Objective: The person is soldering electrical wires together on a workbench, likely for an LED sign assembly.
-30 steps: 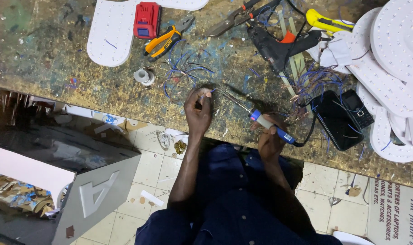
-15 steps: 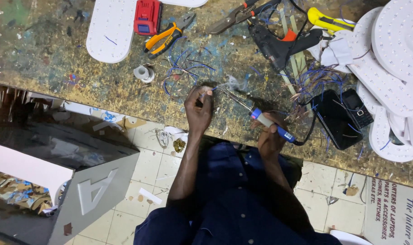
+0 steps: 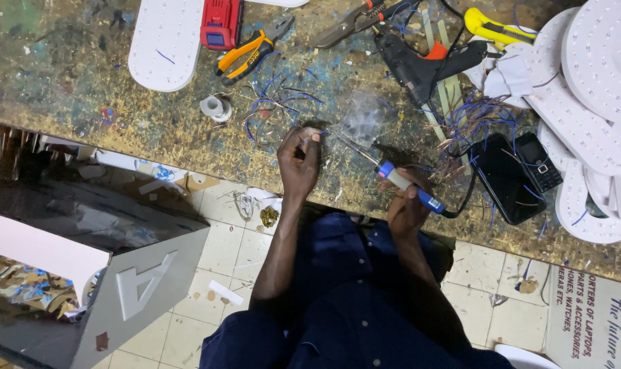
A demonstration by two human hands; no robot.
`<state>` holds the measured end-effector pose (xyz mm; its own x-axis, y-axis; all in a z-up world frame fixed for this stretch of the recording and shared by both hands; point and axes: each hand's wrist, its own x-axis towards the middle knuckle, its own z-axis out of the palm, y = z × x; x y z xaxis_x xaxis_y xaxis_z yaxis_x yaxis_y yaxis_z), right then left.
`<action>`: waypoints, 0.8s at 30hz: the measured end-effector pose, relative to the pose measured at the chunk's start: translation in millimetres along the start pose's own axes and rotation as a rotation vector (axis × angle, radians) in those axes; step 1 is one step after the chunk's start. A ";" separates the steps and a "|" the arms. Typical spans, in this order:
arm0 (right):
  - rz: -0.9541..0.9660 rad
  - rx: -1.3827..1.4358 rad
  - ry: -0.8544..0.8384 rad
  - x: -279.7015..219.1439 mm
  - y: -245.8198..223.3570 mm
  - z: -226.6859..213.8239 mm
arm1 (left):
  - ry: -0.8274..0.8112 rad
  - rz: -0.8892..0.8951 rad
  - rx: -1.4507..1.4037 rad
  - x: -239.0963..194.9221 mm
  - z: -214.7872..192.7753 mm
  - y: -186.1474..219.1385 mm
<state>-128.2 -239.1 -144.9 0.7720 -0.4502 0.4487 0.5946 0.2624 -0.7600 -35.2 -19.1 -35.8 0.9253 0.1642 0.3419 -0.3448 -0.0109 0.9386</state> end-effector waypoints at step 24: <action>0.048 0.050 0.072 -14.0 26.3 -27.2 | -0.001 0.034 0.006 1.8 -1.4 -17.5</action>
<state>-129.5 -249.2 -184.0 0.7827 -0.4960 0.3759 0.5692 0.3263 -0.7547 -27.7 -17.2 -51.6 0.9133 0.1630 0.3733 -0.3748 -0.0223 0.9268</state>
